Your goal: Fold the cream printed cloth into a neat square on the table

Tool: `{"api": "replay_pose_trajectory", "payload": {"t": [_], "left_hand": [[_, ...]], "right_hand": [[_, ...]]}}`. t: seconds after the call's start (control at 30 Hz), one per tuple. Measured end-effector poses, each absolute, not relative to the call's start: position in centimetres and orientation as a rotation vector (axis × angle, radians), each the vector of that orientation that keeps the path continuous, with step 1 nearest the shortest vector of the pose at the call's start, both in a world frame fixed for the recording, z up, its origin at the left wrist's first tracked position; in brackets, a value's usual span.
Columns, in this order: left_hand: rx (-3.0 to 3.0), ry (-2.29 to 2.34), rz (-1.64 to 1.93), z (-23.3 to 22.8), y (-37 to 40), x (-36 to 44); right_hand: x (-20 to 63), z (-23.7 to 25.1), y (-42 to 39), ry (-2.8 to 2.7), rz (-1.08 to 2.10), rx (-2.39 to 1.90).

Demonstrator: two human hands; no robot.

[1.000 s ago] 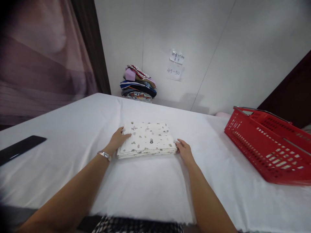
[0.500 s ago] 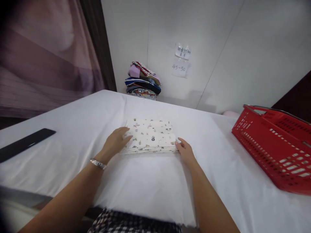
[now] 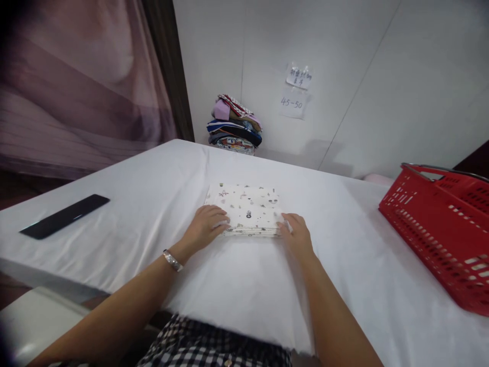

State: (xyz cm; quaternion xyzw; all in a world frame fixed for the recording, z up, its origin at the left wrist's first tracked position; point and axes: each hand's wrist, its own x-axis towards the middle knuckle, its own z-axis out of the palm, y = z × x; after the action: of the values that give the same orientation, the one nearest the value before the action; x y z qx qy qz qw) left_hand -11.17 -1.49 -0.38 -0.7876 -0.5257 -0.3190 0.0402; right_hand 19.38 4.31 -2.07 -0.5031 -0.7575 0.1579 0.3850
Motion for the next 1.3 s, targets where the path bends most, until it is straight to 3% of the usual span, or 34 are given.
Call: {"api": "replay_pose_trajectory", "payload": {"t": [0.2,0.8,1.3], "left_hand": [[-2.564,-1.592,-0.892,-1.1,-1.5,-10.1],[-2.63,-1.692,-0.884,-1.0,-1.5,-10.0],[-2.606,-1.706,-0.875,-1.2,-1.4,-9.8]], "right_hand": [[18.3,-2.0,4.0,-2.234,0.331,-1.081],[17.7,-2.1,4.0,-2.371,0.073,-1.034],[17.4,-2.4,4.2,-2.357,0.091,-1.006]]}}
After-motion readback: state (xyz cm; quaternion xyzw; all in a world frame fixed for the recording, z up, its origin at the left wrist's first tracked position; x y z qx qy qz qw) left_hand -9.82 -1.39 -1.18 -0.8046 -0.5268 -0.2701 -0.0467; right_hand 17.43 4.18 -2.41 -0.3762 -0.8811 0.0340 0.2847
